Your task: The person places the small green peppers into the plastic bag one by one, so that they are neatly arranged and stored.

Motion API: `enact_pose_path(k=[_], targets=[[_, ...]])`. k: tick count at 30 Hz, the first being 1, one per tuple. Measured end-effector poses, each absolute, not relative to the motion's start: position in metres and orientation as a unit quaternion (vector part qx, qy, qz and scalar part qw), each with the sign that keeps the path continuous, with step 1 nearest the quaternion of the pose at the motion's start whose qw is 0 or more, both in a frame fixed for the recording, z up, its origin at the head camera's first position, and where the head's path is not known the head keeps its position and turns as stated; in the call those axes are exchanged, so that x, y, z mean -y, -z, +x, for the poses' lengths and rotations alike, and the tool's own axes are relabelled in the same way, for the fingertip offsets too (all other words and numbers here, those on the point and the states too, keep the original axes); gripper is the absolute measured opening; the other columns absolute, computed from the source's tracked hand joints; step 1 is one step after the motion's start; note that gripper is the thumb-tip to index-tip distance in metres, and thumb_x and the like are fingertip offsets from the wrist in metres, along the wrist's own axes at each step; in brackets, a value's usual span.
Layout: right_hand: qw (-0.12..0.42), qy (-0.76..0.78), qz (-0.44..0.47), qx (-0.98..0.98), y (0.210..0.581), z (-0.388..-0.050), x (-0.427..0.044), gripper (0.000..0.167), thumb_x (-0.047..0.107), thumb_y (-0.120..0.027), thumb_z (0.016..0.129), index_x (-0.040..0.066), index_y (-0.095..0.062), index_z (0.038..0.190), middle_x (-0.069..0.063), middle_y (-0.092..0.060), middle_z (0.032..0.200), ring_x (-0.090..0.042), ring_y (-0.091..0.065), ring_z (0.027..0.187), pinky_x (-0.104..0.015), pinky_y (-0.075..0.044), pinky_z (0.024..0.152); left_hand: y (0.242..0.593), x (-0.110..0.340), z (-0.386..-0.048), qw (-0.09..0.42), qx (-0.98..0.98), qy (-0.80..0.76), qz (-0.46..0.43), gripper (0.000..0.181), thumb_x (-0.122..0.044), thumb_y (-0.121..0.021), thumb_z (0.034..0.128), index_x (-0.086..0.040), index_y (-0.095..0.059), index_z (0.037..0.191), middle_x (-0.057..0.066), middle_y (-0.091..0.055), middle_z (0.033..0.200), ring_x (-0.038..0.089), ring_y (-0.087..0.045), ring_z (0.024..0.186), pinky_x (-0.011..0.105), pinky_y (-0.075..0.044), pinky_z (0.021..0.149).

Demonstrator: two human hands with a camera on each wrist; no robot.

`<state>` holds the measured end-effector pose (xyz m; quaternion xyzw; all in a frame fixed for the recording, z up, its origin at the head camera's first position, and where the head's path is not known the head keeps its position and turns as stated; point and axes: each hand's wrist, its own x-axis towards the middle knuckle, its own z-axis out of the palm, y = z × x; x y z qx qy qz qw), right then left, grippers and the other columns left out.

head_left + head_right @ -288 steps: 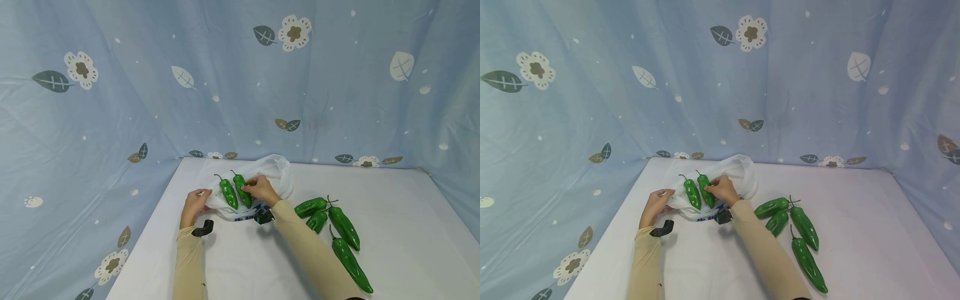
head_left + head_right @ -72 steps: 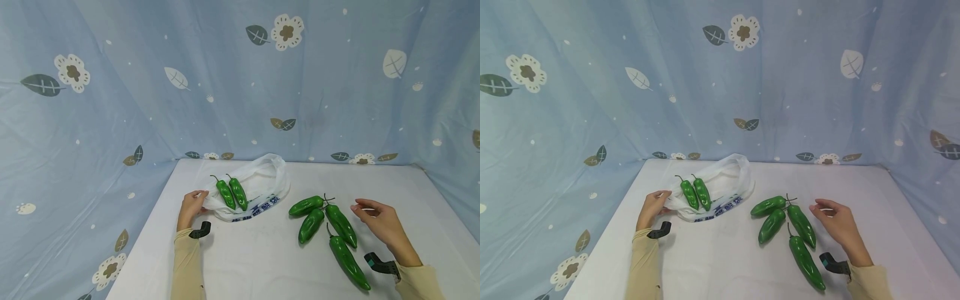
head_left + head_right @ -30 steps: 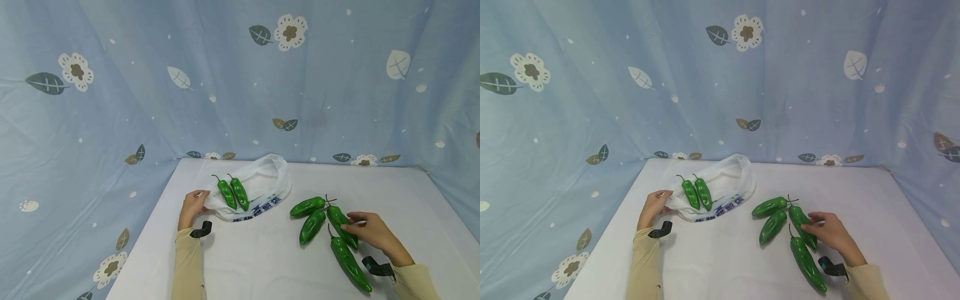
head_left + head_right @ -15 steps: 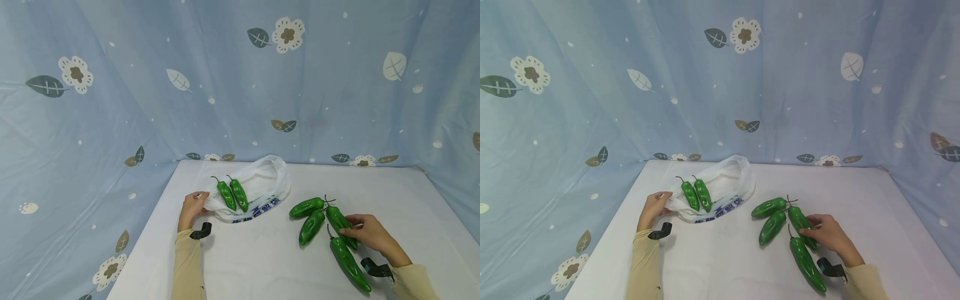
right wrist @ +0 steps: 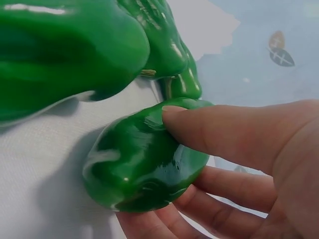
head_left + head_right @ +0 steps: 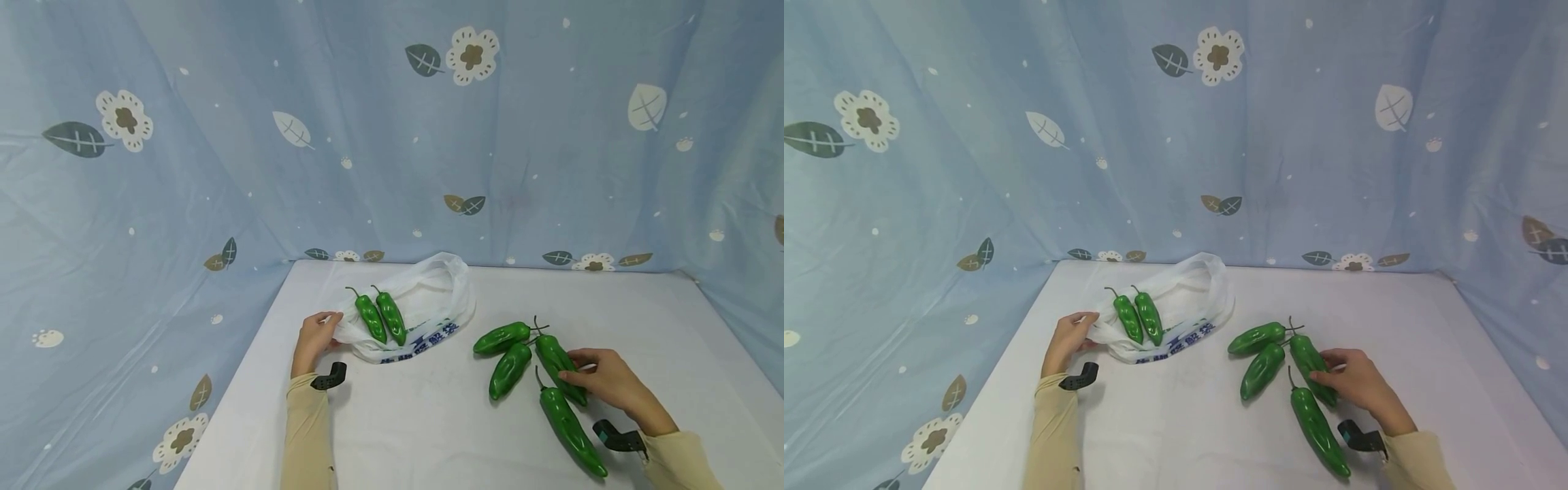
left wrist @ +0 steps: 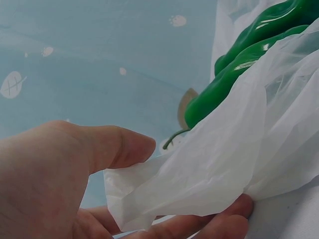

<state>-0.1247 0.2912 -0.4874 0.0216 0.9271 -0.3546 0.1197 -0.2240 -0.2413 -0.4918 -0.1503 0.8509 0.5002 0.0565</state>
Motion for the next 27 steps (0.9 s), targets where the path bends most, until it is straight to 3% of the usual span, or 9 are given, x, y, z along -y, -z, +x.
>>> enact_pose_path(k=[6,14,22,27], targets=[[0.113,0.352,0.018,-0.929,0.479,-0.127,-0.295,0.068,0.031,-0.077,0.093,-0.018,-0.055,0.135,-0.034,-0.065,0.120,-0.039,-0.070,0.101,-0.038,-0.062,0.070,0.492,0.239,-0.226,0.049,-0.847,-0.506,-0.156,0.055,-0.041,-0.058,0.1018,-0.004,-0.059,0.143,0.027,-0.064,0.135,0.011,-0.069,0.064,0.022,-0.054,0.063],[0.090,0.367,0.012,-0.926,0.471,-0.128,-0.296,0.068,0.032,-0.077,0.094,-0.016,-0.054,0.138,-0.035,-0.065,0.121,-0.039,-0.071,0.100,-0.039,-0.062,0.069,0.495,0.239,-0.221,0.049,-0.838,-0.519,-0.162,0.054,-0.041,-0.059,0.1017,-0.004,-0.061,0.142,0.027,-0.063,0.136,0.011,-0.067,0.065,0.022,-0.055,0.065],[0.085,0.397,0.013,-0.914,0.468,-0.122,-0.287,0.069,0.032,-0.077,0.094,-0.013,-0.054,0.140,-0.034,-0.065,0.123,-0.034,-0.072,0.101,-0.034,-0.061,0.066,0.496,0.243,-0.210,0.059,-0.833,-0.523,-0.171,0.052,-0.039,-0.058,0.1028,-0.003,-0.060,0.141,0.028,-0.055,0.144,0.014,-0.069,0.076,0.024,-0.058,0.070],[0.062,0.401,0.008,-0.914,0.454,-0.128,-0.286,0.069,0.033,-0.076,0.095,-0.012,-0.053,0.141,-0.036,-0.063,0.127,-0.038,-0.071,0.104,-0.036,-0.062,0.068,0.493,0.239,-0.218,0.042,-0.838,-0.522,-0.154,0.053,-0.040,-0.059,0.1018,-0.003,-0.061,0.140,0.028,-0.061,0.136,0.012,-0.069,0.069,0.024,-0.057,0.067]])
